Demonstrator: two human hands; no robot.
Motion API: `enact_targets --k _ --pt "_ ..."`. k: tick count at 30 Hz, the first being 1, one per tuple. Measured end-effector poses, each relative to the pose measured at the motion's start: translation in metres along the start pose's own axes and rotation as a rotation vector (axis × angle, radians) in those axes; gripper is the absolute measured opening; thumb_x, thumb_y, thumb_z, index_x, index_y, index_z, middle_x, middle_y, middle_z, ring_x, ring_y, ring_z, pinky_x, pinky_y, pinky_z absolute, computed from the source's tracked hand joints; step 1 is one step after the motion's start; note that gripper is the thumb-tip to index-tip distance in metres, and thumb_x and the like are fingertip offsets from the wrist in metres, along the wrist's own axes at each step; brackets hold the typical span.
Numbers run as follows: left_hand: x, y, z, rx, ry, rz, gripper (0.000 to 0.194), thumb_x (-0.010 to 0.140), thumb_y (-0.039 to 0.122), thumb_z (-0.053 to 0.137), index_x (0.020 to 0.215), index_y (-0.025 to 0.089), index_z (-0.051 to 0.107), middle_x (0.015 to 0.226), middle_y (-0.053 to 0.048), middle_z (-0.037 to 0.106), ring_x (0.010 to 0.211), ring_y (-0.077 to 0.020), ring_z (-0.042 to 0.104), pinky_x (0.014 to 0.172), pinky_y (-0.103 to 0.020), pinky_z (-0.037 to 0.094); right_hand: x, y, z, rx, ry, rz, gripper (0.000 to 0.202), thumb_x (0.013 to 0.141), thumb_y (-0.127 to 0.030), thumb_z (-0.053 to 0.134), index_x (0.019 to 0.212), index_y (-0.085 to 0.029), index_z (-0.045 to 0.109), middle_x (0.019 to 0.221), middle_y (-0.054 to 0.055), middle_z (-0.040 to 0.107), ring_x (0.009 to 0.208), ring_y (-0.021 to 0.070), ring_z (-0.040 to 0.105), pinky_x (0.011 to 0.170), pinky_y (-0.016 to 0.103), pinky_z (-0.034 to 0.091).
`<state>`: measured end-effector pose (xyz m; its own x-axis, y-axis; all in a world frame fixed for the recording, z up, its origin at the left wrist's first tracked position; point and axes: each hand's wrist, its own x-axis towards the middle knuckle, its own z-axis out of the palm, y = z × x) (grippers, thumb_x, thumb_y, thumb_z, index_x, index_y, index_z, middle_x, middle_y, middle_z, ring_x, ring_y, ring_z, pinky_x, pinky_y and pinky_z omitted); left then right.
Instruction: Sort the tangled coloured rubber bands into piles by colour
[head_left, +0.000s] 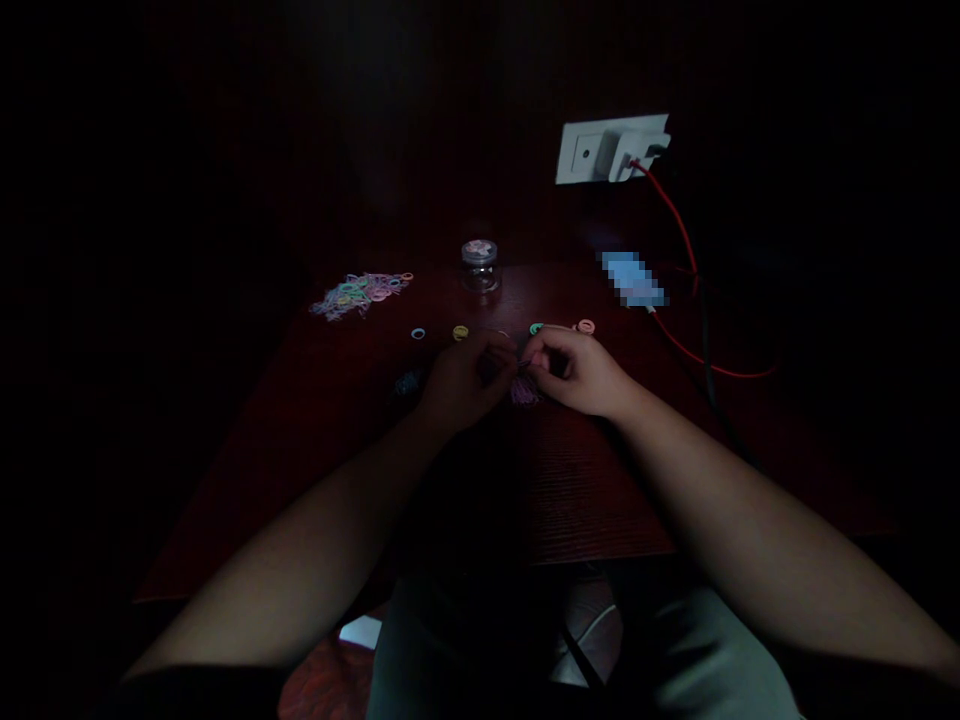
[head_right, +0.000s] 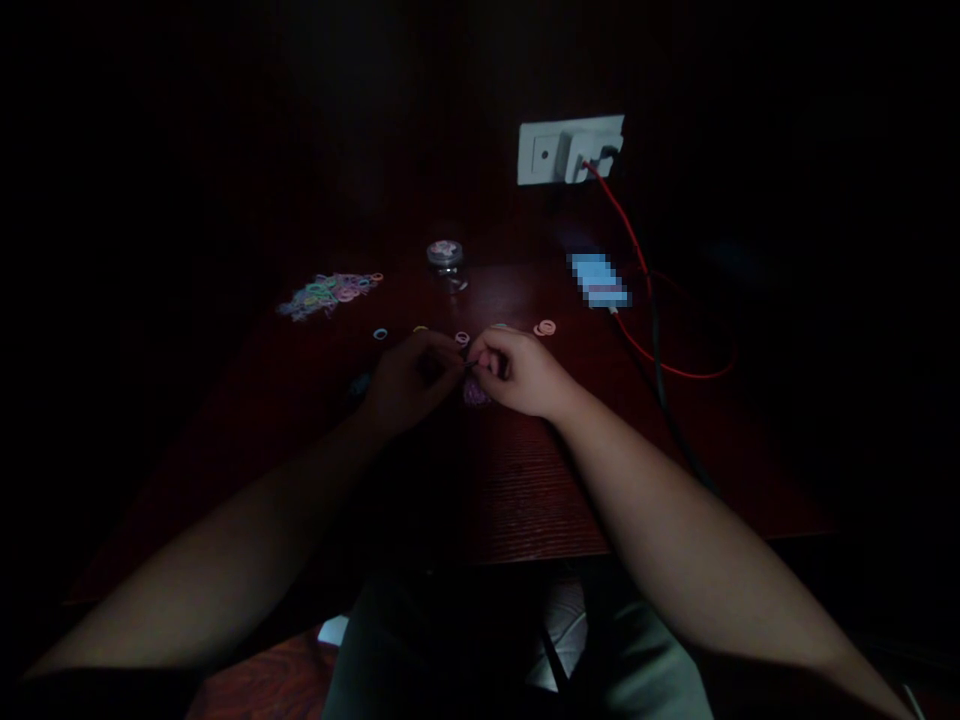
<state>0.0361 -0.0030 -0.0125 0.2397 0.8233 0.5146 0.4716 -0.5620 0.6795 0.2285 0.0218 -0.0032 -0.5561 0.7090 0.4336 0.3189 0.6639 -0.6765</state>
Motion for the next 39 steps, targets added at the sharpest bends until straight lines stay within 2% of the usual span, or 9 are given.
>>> enact_targets --k 12,17,21,29,34,39 --pt "0.0005 -0.0023 -0.0027 -0.021 -0.020 0.022 0.024 0.080 0.019 0.064 0.102 0.016 0.057 0.088 -0.002 0.066 0.079 -0.0114 0.065 0.073 -0.025 0.052 0.0008 -0.0040 0.0001 -0.026 0.040 -0.031 0.011 0.086 -0.023 0.055 0.083 -0.014 0.062 0.072 0.001 0.054 0.066 0.0117 0.049 0.063 0.027 0.040" --pt "0.0012 -0.0018 -0.0027 -0.070 -0.069 0.014 0.029 0.080 0.022 0.064 0.108 0.016 0.055 0.093 -0.003 0.067 0.085 -0.0134 0.065 0.076 -0.027 0.052 0.0019 -0.0022 -0.0027 -0.069 0.094 -0.034 0.012 0.086 -0.025 0.057 0.083 -0.015 0.064 0.073 0.002 0.055 0.067 0.0121 0.050 0.064 0.027 0.040" --pt "0.0013 -0.0075 -0.0002 -0.099 -0.102 -0.019 0.029 0.081 0.023 0.063 0.108 0.016 0.055 0.090 -0.002 0.068 0.081 -0.0133 0.066 0.074 -0.027 0.052 0.0017 -0.0009 -0.0044 -0.040 0.080 -0.028 0.014 0.085 -0.027 0.059 0.084 -0.015 0.067 0.070 0.001 0.056 0.063 0.0112 0.050 0.061 0.026 0.040" --pt "0.0004 -0.0071 0.0013 -0.126 -0.053 -0.019 0.025 0.079 0.025 0.065 0.103 0.017 0.059 0.085 -0.003 0.070 0.074 -0.0128 0.066 0.067 -0.025 0.051 0.0012 -0.0010 -0.0055 0.005 0.086 -0.006 0.015 0.082 -0.025 0.062 0.088 -0.016 0.072 0.070 0.003 0.062 0.061 0.0116 0.052 0.059 0.027 0.040" --pt "0.0003 -0.0053 0.0035 -0.135 -0.062 -0.010 0.034 0.074 0.027 0.072 0.104 0.019 0.059 0.085 -0.002 0.070 0.073 -0.0129 0.066 0.068 -0.026 0.052 0.0014 -0.0010 -0.0058 0.002 0.108 -0.003 0.015 0.082 -0.025 0.062 0.087 -0.016 0.073 0.071 0.003 0.063 0.063 0.0126 0.054 0.061 0.028 0.042" --pt "0.0014 -0.0066 0.0048 -0.095 -0.010 -0.013 0.026 0.077 0.021 0.067 0.102 0.018 0.059 0.082 -0.001 0.069 0.072 -0.0120 0.065 0.067 -0.025 0.051 0.0001 0.0007 -0.0057 0.020 0.129 0.020 0.014 0.081 -0.025 0.063 0.087 -0.017 0.073 0.075 0.004 0.066 0.068 0.0138 0.057 0.064 0.028 0.044"
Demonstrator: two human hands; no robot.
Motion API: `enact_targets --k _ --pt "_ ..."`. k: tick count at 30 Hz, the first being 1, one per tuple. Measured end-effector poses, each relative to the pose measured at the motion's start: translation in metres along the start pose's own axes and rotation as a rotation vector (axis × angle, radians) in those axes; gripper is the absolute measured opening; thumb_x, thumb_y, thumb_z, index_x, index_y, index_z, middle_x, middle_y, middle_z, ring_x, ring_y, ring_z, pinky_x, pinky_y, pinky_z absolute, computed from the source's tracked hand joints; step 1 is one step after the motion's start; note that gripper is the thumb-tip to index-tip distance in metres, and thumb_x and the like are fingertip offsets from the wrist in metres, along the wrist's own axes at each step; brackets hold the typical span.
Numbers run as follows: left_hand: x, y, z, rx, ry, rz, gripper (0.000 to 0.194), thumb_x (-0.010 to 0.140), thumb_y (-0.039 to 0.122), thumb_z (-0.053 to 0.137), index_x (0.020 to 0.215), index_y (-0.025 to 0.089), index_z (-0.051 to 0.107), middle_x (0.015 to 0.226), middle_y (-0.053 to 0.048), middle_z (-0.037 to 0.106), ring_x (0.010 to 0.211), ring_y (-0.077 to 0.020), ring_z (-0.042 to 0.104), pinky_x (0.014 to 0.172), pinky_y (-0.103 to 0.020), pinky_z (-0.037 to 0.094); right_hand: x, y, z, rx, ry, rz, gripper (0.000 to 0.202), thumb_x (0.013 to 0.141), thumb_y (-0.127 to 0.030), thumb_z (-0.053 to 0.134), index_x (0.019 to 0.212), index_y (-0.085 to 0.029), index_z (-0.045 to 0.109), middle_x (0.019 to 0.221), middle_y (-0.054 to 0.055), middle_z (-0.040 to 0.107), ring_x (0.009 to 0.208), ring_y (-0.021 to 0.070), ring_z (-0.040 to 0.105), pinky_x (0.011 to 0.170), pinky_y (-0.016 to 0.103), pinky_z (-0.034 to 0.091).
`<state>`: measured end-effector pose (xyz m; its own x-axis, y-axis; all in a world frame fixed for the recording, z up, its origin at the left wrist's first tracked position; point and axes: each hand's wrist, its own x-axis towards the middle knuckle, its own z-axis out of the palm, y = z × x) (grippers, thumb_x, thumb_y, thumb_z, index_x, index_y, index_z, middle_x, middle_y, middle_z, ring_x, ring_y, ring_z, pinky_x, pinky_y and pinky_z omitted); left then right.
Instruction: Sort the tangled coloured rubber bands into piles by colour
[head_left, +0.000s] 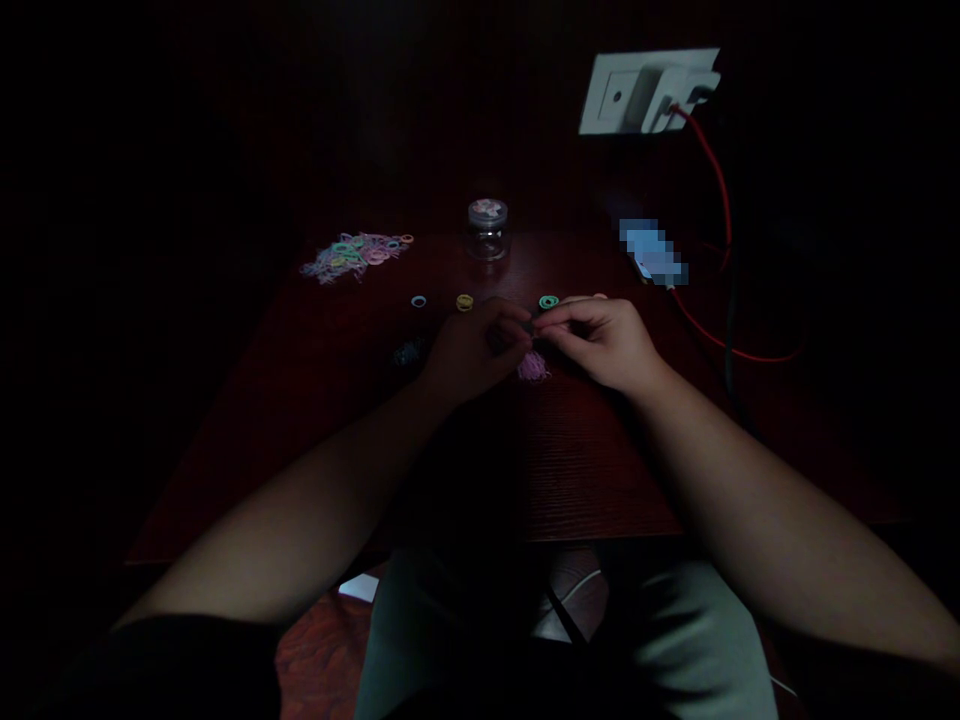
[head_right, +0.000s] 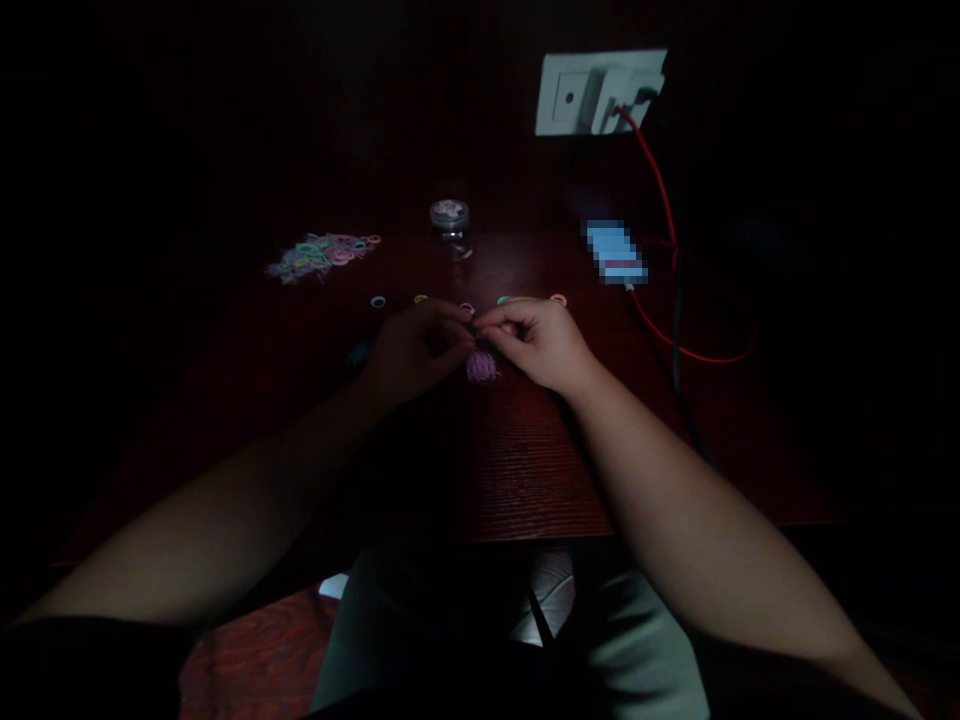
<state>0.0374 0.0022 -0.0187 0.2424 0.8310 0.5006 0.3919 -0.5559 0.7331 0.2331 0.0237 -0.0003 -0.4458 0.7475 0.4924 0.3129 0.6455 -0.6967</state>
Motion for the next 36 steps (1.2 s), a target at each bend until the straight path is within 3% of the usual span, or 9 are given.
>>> enact_targets --k 8,15,22,27,33,36 --pt "0.0000 -0.0019 0.0000 -0.003 -0.001 0.021 0.026 0.076 0.018 0.065 0.100 0.018 0.058 0.080 0.000 0.068 0.069 -0.0112 0.064 0.064 -0.024 0.050 0.0003 0.0037 -0.0014 -0.051 -0.011 -0.008 0.013 0.080 -0.022 0.063 0.088 -0.017 0.072 0.078 0.004 0.066 0.069 0.0143 0.058 0.066 0.029 0.045" --pt "0.0006 -0.0019 -0.0010 -0.001 0.011 0.007 0.025 0.074 0.018 0.066 0.098 0.017 0.057 0.077 0.000 0.068 0.066 -0.0107 0.063 0.062 -0.023 0.050 0.0006 0.0045 -0.0026 -0.017 0.056 -0.035 0.015 0.082 -0.021 0.057 0.090 -0.017 0.069 0.080 0.005 0.063 0.073 0.0156 0.057 0.068 0.029 0.045" --pt "-0.0003 -0.0003 -0.0001 0.024 -0.012 -0.013 0.025 0.074 0.017 0.066 0.097 0.018 0.058 0.077 0.000 0.068 0.066 -0.0106 0.063 0.061 -0.022 0.049 -0.0011 0.0020 0.0008 0.014 -0.030 -0.003 0.008 0.080 -0.023 0.062 0.079 -0.015 0.065 0.062 -0.001 0.053 0.057 0.0106 0.045 0.057 0.026 0.037" --pt "-0.0006 0.0045 -0.0024 0.057 -0.010 -0.014 0.022 0.074 0.016 0.065 0.095 0.018 0.058 0.081 -0.001 0.067 0.069 -0.0107 0.063 0.063 -0.022 0.050 -0.0003 0.0023 0.0017 -0.019 -0.076 0.014 0.011 0.086 -0.024 0.054 0.081 -0.016 0.058 0.071 0.002 0.055 0.064 0.0124 0.047 0.060 0.026 0.038" --pt "-0.0011 0.0054 -0.0037 0.048 0.005 -0.027 0.023 0.074 0.016 0.065 0.095 0.018 0.056 0.083 -0.001 0.067 0.070 -0.0105 0.063 0.065 -0.023 0.049 -0.0022 0.0039 0.0006 0.031 0.079 0.052 0.011 0.090 -0.028 0.049 0.087 -0.019 0.053 0.075 0.002 0.053 0.067 0.0135 0.047 0.062 0.027 0.039" --pt "-0.0007 0.0047 -0.0045 0.037 -0.004 -0.036 0.024 0.074 0.017 0.065 0.096 0.018 0.055 0.079 -0.001 0.067 0.068 -0.0109 0.063 0.064 -0.023 0.049 -0.0038 0.0040 0.0029 0.097 -0.011 0.058 0.010 0.088 -0.028 0.053 0.092 -0.019 0.054 0.074 0.000 0.051 0.064 0.0123 0.045 0.059 0.026 0.038"
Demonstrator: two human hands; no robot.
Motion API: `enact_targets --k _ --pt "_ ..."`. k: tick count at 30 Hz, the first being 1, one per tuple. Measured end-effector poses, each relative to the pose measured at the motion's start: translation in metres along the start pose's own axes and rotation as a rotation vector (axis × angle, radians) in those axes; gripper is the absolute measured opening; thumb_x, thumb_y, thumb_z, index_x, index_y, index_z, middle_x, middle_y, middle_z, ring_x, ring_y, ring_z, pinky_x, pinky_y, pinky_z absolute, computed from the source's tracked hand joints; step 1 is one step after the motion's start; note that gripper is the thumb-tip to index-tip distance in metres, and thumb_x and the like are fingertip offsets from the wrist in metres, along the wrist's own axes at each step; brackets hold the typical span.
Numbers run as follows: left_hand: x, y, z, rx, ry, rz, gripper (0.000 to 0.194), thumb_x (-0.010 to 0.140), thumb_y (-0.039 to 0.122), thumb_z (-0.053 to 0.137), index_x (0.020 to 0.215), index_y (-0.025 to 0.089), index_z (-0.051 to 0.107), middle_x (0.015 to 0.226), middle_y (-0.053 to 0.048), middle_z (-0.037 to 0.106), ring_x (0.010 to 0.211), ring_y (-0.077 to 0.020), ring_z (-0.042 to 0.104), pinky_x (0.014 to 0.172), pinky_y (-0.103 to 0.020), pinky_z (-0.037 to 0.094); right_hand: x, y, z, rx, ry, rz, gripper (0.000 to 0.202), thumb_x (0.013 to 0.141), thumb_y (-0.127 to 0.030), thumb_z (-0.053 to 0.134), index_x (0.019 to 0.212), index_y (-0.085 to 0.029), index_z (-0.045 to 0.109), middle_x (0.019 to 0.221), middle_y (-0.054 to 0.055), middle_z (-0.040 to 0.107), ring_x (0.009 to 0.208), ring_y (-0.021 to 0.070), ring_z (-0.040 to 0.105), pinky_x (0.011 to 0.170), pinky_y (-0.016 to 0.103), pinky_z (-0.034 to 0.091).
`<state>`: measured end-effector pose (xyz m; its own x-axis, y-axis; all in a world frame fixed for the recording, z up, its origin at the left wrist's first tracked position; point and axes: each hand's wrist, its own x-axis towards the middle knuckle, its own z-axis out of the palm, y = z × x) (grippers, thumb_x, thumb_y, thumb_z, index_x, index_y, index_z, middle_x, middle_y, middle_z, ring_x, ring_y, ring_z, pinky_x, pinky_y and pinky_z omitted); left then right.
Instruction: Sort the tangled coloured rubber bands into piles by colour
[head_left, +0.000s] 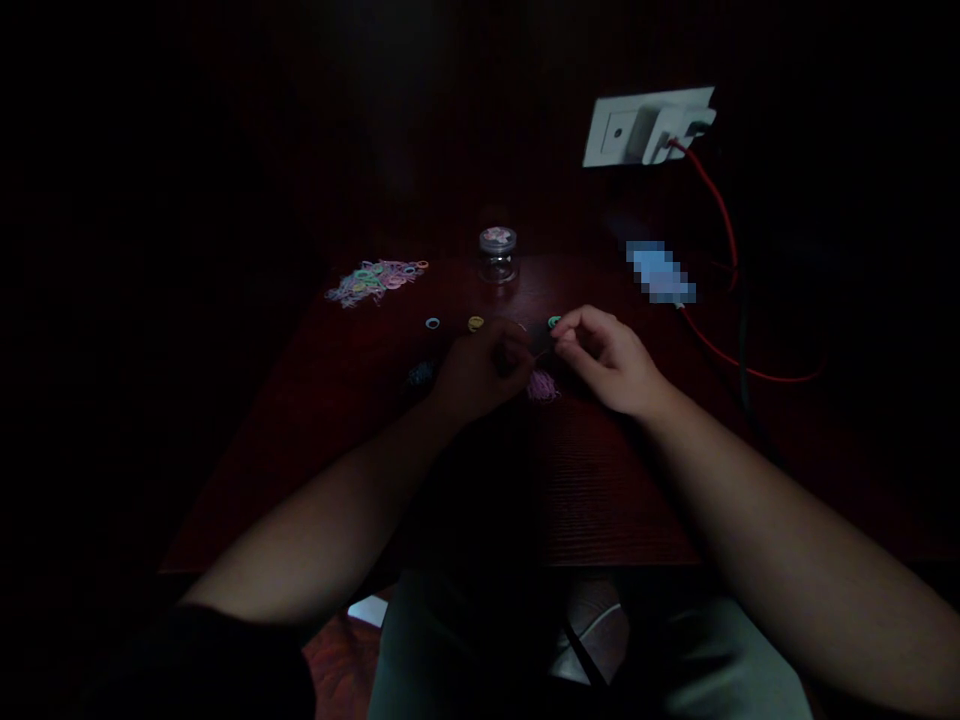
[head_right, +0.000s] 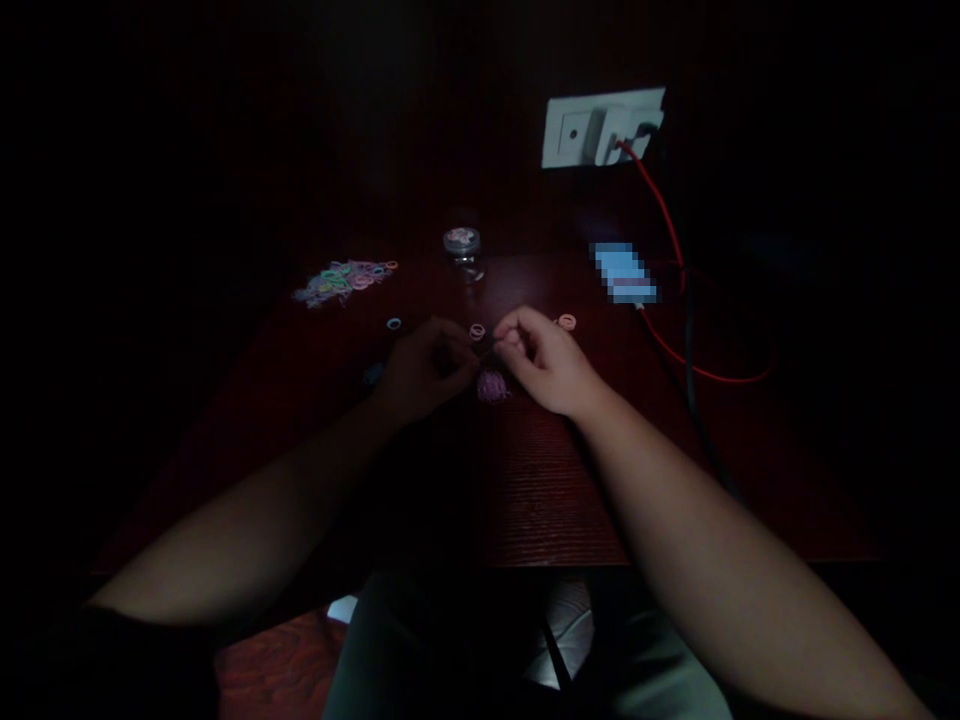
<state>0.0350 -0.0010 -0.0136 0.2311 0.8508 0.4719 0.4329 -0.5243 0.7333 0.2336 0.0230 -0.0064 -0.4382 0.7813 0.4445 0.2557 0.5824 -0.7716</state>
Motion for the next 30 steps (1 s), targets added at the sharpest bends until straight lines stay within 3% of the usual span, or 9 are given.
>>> enact_targets --k 3,5,11,17,27,30 --pt "0.000 0.000 -0.001 -0.007 0.002 -0.001 0.025 0.074 0.017 0.066 0.096 0.017 0.055 0.079 -0.001 0.067 0.068 -0.0108 0.063 0.063 -0.023 0.049 -0.001 0.000 0.004 0.010 -0.134 -0.002 0.009 0.087 -0.027 0.054 0.090 -0.018 0.054 0.072 -0.001 0.048 0.061 0.0109 0.043 0.056 0.024 0.036" --pt "0.000 0.001 0.000 -0.004 0.001 -0.001 0.025 0.074 0.017 0.066 0.096 0.017 0.055 0.078 -0.001 0.067 0.067 -0.0104 0.062 0.062 -0.022 0.049 -0.002 0.001 0.007 -0.014 -0.149 -0.010 0.009 0.088 -0.026 0.052 0.086 -0.018 0.054 0.070 -0.001 0.048 0.060 0.0106 0.042 0.055 0.024 0.036" --pt "-0.003 0.004 0.002 -0.039 -0.018 0.014 0.024 0.076 0.017 0.063 0.098 0.018 0.055 0.079 -0.001 0.066 0.069 -0.0099 0.062 0.062 -0.021 0.049 -0.001 0.002 0.007 -0.060 -0.105 -0.027 0.010 0.090 -0.028 0.049 0.088 -0.018 0.053 0.072 0.000 0.050 0.062 0.0122 0.045 0.056 0.025 0.036" --pt "-0.004 0.010 -0.001 -0.058 0.041 0.022 0.020 0.080 0.021 0.061 0.098 0.018 0.055 0.085 -0.003 0.065 0.073 -0.0106 0.061 0.063 -0.023 0.048 -0.003 -0.002 0.011 -0.060 -0.078 -0.016 0.013 0.094 -0.031 0.043 0.087 -0.020 0.047 0.073 0.000 0.049 0.064 0.0132 0.045 0.058 0.026 0.037" --pt "-0.008 0.013 -0.003 -0.054 0.094 0.039 0.012 0.081 0.024 0.060 0.090 0.018 0.054 0.076 0.000 0.060 0.062 -0.0087 0.054 0.056 -0.022 0.044 -0.001 -0.006 0.004 -0.094 0.066 -0.013 0.014 0.093 -0.031 0.043 0.084 -0.021 0.045 0.071 0.000 0.049 0.061 0.0131 0.043 0.061 0.028 0.038" --pt "-0.007 0.014 -0.003 -0.065 0.100 0.026 0.013 0.080 0.023 0.061 0.088 0.018 0.053 0.078 0.000 0.061 0.063 -0.0085 0.054 0.057 -0.021 0.045 -0.002 -0.006 0.005 0.016 0.006 0.008 0.012 0.091 -0.033 0.048 0.089 -0.021 0.047 0.068 -0.002 0.044 0.057 0.0118 0.040 0.056 0.026 0.035"
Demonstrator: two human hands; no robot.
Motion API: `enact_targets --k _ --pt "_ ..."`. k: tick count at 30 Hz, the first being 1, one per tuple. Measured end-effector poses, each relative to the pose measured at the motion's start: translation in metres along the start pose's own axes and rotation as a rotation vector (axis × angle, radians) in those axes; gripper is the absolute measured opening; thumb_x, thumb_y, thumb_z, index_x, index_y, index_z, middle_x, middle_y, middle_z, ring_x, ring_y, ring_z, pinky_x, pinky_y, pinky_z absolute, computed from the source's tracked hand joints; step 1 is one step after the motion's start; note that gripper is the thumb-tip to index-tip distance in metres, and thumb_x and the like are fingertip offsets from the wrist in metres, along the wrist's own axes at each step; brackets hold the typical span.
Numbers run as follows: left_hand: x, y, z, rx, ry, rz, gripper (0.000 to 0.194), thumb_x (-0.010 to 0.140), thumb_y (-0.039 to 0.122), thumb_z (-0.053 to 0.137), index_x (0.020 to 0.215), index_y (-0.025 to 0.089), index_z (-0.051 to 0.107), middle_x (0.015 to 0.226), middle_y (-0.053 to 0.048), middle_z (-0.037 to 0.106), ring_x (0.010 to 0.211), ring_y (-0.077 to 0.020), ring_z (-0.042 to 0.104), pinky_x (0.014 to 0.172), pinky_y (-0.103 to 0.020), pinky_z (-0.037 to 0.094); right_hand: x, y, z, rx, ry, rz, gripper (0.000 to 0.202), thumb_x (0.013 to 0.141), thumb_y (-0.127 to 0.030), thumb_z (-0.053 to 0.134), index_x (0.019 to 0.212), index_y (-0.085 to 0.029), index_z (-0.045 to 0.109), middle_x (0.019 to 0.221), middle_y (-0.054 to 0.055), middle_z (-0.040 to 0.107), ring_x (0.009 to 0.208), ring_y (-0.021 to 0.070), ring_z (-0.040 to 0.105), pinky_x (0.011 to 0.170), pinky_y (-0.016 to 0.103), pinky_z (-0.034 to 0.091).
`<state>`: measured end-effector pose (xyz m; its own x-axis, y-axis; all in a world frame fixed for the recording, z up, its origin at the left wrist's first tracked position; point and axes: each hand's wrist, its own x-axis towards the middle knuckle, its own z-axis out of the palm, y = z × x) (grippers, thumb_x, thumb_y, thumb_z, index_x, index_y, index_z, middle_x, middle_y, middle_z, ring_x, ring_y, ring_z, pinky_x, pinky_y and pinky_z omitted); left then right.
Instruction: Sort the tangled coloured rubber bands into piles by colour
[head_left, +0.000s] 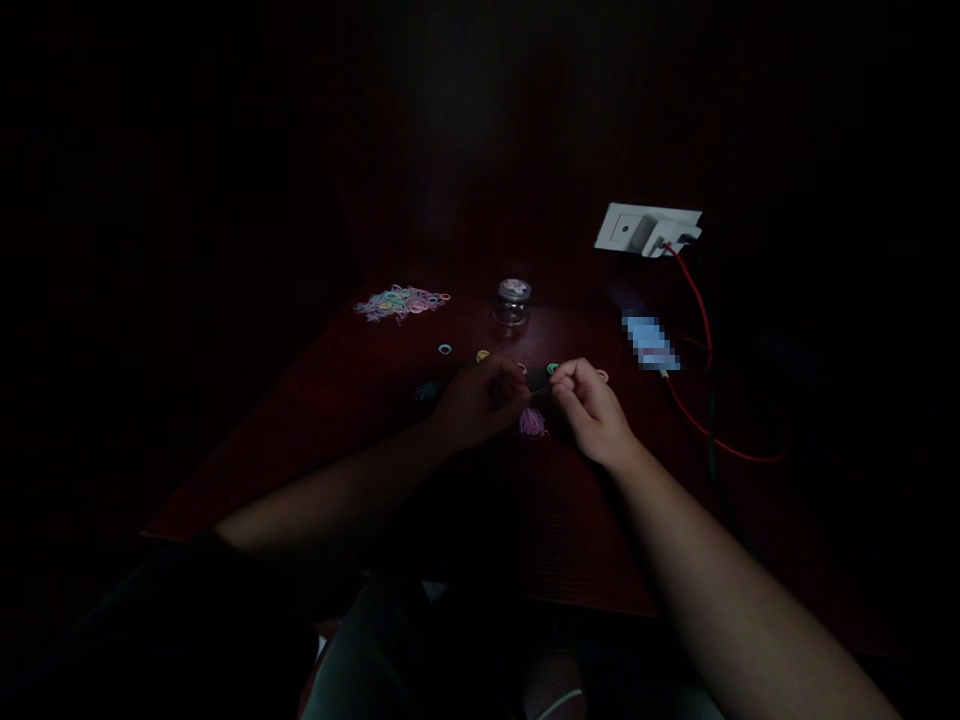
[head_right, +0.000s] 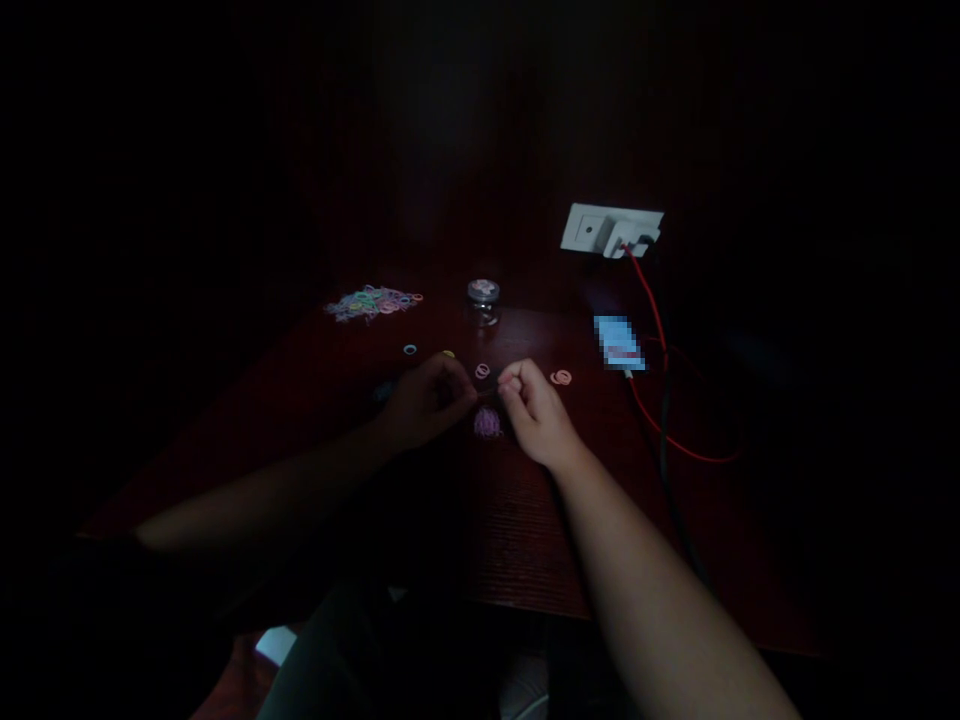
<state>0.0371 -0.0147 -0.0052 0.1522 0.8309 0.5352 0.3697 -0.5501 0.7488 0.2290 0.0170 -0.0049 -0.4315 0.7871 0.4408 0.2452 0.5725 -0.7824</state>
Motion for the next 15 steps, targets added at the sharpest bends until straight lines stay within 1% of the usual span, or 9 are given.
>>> enact_targets --k 2,4,9,12,15 --pt "0.000 0.001 0.000 -0.006 -0.013 -0.017 0.014 0.078 0.023 0.062 0.085 0.018 0.051 0.077 0.000 0.060 0.062 -0.0084 0.054 0.057 -0.021 0.044 -0.002 0.000 0.003 0.099 -0.076 0.035 0.014 0.090 -0.034 0.050 0.091 -0.022 0.045 0.065 -0.004 0.042 0.054 0.0109 0.037 0.052 0.025 0.032" --pt "-0.001 0.001 0.001 -0.004 -0.028 -0.037 0.016 0.077 0.022 0.063 0.082 0.018 0.049 0.074 0.001 0.059 0.059 -0.0081 0.052 0.054 -0.021 0.042 -0.003 0.000 0.005 0.157 -0.127 0.071 0.015 0.089 -0.035 0.051 0.089 -0.022 0.044 0.061 -0.005 0.040 0.051 0.0101 0.036 0.049 0.024 0.029" --pt "-0.006 0.003 0.004 0.008 -0.054 -0.060 0.020 0.074 0.021 0.064 0.079 0.019 0.045 0.071 0.002 0.059 0.055 -0.0079 0.050 0.050 -0.021 0.039 -0.005 -0.002 0.005 0.195 -0.157 0.078 0.013 0.088 -0.031 0.051 0.083 -0.021 0.043 0.057 -0.007 0.038 0.046 0.0089 0.033 0.046 0.023 0.025" --pt "-0.006 0.008 0.004 0.025 -0.048 -0.048 0.022 0.074 0.022 0.064 0.074 0.019 0.042 0.070 0.002 0.059 0.054 -0.0076 0.048 0.051 -0.021 0.039 -0.005 -0.004 0.004 0.229 -0.186 0.080 0.012 0.086 -0.029 0.052 0.084 -0.022 0.042 0.055 -0.007 0.038 0.045 0.0085 0.032 0.045 0.023 0.025" --pt "-0.004 0.013 0.004 0.006 -0.046 -0.034 0.028 0.074 0.022 0.064 0.069 0.020 0.036 0.069 0.002 0.059 0.055 -0.0077 0.050 0.051 -0.021 0.039 -0.006 -0.005 0.005 0.220 -0.197 0.070 0.012 0.084 -0.027 0.052 0.080 -0.021 0.042 0.055 -0.007 0.040 0.046 0.0085 0.033 0.045 0.023 0.025"
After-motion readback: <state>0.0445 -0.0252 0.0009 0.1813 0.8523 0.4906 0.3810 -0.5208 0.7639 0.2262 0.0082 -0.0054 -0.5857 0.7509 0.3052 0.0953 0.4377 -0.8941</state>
